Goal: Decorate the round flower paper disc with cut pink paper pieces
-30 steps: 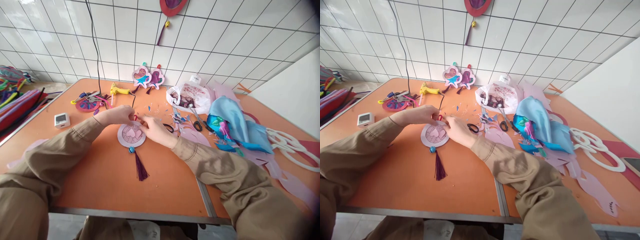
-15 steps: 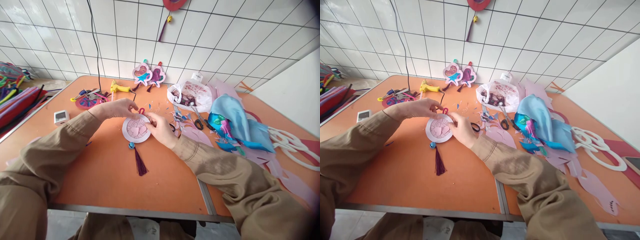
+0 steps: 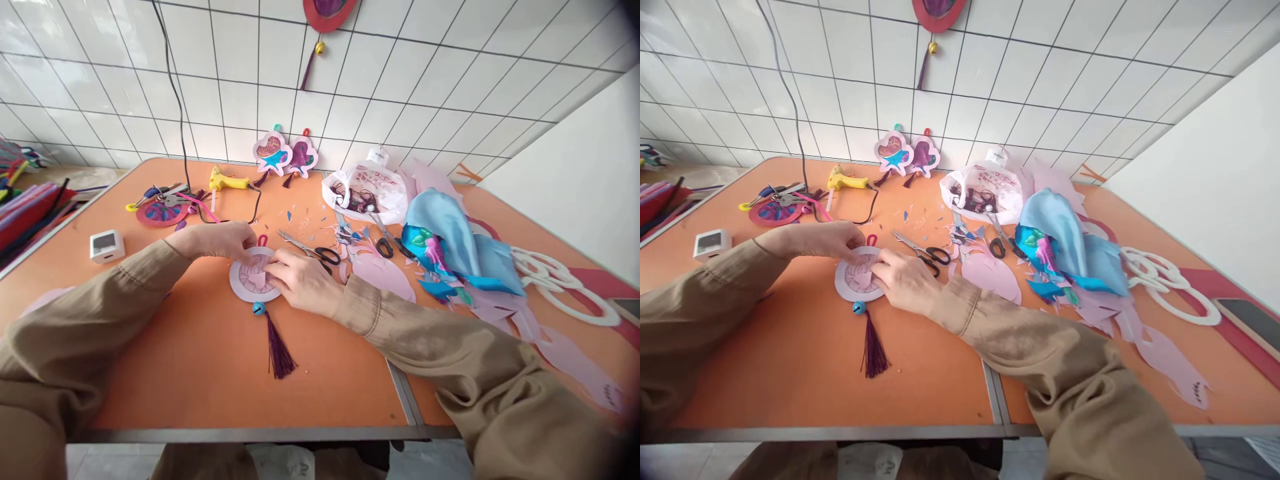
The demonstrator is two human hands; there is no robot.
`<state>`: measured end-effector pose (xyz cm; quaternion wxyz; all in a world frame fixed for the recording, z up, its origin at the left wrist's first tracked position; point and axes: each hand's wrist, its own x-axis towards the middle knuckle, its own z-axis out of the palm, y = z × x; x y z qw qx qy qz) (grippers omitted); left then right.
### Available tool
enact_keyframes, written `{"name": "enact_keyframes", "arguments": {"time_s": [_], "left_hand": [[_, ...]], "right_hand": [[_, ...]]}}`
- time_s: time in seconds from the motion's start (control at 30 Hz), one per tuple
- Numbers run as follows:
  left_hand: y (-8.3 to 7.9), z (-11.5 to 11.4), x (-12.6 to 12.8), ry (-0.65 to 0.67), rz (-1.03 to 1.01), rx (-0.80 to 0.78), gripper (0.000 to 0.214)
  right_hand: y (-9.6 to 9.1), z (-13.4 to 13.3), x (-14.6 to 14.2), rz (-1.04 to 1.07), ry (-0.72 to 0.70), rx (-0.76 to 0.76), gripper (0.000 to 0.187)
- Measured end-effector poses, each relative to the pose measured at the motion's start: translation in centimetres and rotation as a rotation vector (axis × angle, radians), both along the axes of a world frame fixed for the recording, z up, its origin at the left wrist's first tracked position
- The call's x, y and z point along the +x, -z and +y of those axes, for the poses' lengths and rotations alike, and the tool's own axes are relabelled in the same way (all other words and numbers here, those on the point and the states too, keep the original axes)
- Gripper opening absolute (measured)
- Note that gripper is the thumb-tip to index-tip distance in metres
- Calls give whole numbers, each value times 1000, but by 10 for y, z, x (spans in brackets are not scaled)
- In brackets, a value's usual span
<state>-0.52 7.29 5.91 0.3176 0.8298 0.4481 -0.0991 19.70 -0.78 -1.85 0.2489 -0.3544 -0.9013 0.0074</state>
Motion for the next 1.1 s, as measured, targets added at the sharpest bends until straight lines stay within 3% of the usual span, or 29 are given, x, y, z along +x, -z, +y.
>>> {"name": "enact_keyframes", "arguments": {"time_s": [0.33,0.5,0.67,0.9,1.0,1.1], "left_hand": [[-1,-3,6,36,142,70,26],[-4,-12,11,85,179,231,36],[-35,-10,-4,-130,168,181,23],[-93,-11,-60,-460,2,595,25],[-107,-21,-70,-603,1,596,24],[-112,-25,-72,-649,4,596,20]], "right_hand": [[6,-1,-4,-24,25,-21,23],[6,-2,-2,73,-15,9,26],[10,-1,-2,114,-54,47,21],[9,-3,-2,189,-35,41,17],[7,-4,-4,300,-45,-9,16],[5,-5,-6,382,-63,-83,16]]}}
